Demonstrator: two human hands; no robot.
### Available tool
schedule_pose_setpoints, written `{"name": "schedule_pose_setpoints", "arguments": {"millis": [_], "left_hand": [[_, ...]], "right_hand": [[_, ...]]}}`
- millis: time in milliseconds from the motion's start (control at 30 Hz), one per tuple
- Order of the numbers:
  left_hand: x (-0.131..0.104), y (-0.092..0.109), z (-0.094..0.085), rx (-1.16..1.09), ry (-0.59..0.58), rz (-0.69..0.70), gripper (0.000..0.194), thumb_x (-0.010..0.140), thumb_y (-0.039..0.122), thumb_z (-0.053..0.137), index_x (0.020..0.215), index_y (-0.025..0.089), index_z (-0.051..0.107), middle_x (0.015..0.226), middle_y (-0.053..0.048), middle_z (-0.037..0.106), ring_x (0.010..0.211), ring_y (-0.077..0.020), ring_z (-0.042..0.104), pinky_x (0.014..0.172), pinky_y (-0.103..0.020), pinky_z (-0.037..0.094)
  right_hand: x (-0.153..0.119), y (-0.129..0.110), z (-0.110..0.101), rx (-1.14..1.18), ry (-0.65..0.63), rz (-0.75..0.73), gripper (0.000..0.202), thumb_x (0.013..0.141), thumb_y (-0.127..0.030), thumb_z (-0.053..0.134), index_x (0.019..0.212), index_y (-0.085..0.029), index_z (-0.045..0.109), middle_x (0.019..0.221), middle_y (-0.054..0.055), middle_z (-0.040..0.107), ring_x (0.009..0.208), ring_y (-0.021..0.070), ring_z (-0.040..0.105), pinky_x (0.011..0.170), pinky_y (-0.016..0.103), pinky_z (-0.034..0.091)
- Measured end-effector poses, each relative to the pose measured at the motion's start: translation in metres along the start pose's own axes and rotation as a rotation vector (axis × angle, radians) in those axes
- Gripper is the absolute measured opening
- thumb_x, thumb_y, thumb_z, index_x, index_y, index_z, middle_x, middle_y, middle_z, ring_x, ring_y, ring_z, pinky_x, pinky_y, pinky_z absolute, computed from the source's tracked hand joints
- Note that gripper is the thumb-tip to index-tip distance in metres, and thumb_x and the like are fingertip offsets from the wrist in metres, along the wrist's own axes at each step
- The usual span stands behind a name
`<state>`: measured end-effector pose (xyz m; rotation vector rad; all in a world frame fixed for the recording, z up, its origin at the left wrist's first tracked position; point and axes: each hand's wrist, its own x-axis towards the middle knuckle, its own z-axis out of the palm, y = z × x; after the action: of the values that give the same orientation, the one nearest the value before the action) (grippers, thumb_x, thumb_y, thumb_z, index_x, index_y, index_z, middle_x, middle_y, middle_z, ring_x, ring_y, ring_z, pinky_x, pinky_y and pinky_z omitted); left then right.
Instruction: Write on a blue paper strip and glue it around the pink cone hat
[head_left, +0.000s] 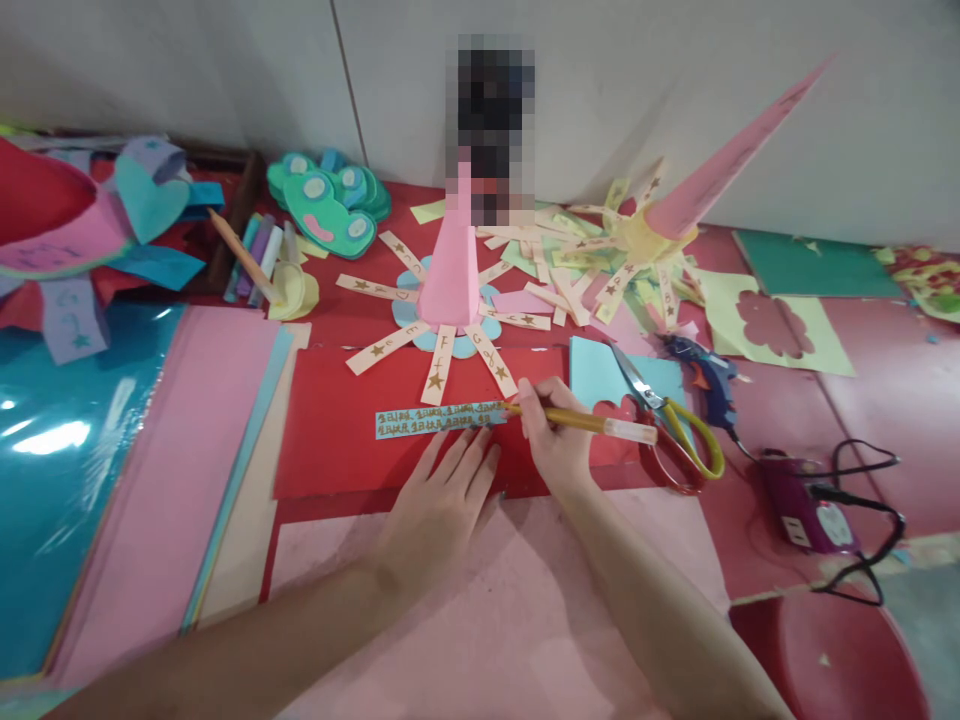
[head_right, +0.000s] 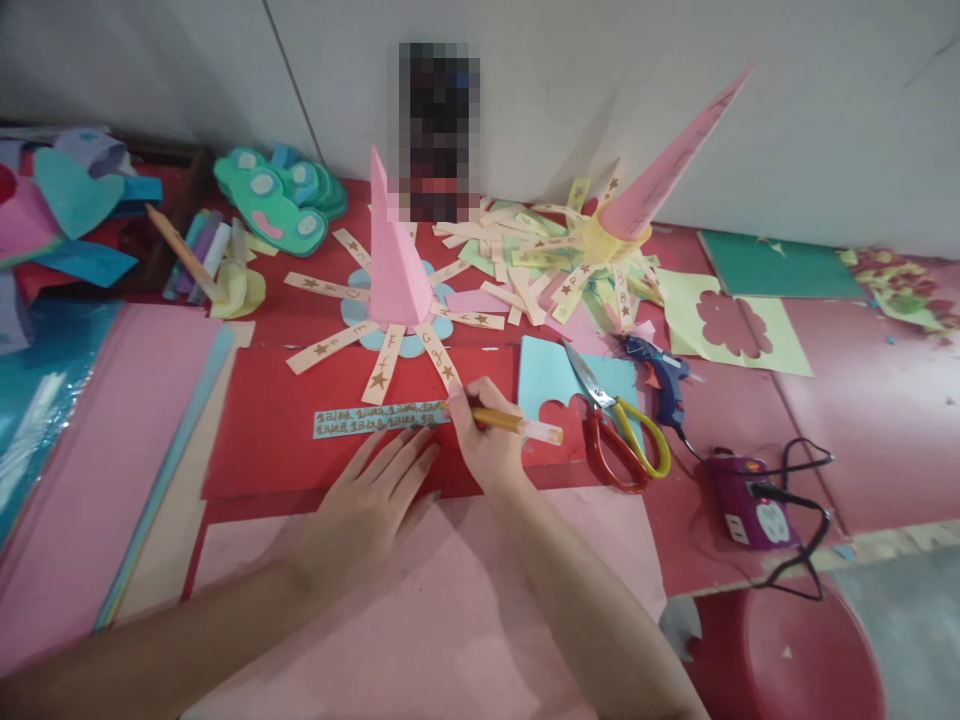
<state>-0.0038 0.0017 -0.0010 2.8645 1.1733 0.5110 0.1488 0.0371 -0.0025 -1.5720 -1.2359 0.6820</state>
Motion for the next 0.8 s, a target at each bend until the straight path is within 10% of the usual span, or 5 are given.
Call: {"name": "schedule_pose_setpoints", "arguments": {"millis": [800], "left_hand": [[-0.0024,0.0001,0.003,0.035,0.004,-0.02,0.035,0.092,0.026,0.038,0.115,0.009,0.058,0.122,-0.012,0.06,0.112,-0.0246,0.056,0.099,-0.042,0.04]], "right_hand": [[0.0033,0.0002,0.005,-0.094,-0.102,-0.05,0.035,0.081,-0.032,0.049,0.053,-0.021,0.032,0.044,-0.007,0.038,0.04,0.0063,0.041,0.042,0.019,0.032]]}}
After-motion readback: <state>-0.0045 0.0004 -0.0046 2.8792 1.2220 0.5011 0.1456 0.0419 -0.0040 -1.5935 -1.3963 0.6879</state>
